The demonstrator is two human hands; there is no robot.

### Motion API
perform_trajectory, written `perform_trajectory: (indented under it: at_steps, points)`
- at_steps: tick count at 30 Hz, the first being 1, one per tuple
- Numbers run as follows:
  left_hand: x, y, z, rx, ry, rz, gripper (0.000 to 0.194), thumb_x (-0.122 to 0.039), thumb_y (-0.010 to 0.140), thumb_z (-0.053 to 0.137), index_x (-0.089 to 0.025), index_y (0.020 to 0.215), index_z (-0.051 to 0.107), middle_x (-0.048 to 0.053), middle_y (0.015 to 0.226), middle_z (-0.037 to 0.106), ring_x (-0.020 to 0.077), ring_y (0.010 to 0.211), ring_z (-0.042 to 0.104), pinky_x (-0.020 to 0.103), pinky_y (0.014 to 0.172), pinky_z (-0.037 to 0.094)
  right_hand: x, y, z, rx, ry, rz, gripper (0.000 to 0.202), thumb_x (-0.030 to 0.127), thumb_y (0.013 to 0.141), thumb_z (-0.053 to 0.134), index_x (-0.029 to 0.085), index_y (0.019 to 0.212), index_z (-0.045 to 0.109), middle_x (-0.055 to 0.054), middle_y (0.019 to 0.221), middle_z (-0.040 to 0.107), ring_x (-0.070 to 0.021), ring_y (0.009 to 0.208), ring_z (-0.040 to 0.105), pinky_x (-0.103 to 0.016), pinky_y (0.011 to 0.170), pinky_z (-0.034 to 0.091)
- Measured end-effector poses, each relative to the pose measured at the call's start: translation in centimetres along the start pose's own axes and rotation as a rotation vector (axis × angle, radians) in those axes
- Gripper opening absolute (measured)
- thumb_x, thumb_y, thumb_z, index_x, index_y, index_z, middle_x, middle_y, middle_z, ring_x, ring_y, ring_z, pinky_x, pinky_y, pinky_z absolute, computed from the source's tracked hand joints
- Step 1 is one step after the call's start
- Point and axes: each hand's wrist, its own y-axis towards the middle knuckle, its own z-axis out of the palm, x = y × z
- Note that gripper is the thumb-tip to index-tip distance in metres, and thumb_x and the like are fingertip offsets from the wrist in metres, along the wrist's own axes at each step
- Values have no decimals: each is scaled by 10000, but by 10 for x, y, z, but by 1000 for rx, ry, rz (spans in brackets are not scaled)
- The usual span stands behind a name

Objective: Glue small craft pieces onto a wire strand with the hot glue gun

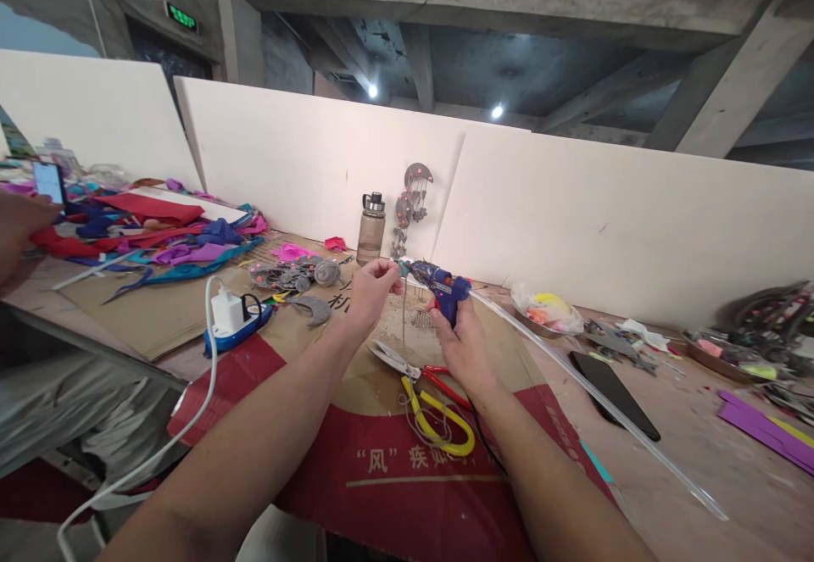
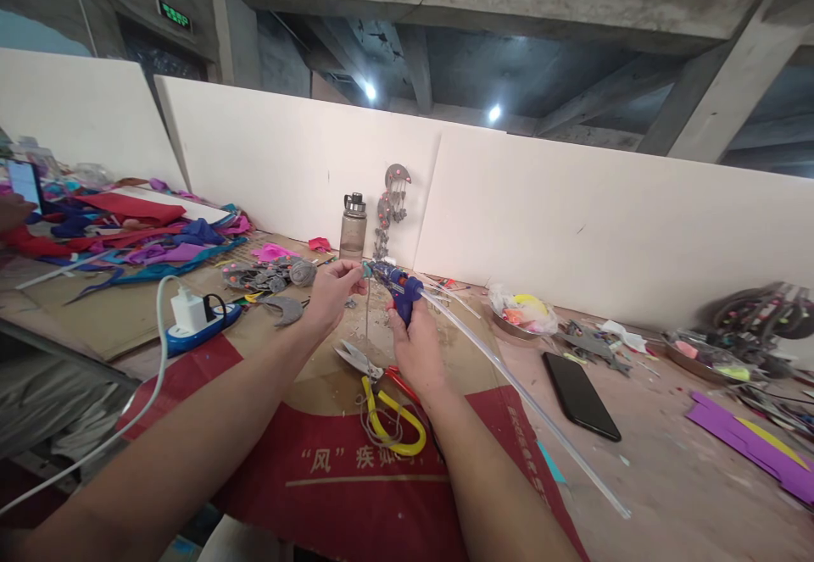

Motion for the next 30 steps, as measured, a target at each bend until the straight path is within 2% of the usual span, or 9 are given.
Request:
perform_trajectory:
  at_steps: [8,30]
  points:
    - [1,0,-1,3,14,8,177,-302,675,681,-145,706,603,-20,582,572,83,503,523,226,520,466,0,0,0,11,-18,10,269,310,882,479,210,1127,523,-82,988,672,-227,878,626,-363,813,487]
    - [2,1,-2,21,13,15,167,-292,677,682,-147,711,606,-21,583,572,79,500,518,220,525,464,1,-1,1,20,-23,21,319,334,887,477,178,1162,527,-102,997,672,-240,900,628,-384,828,477]
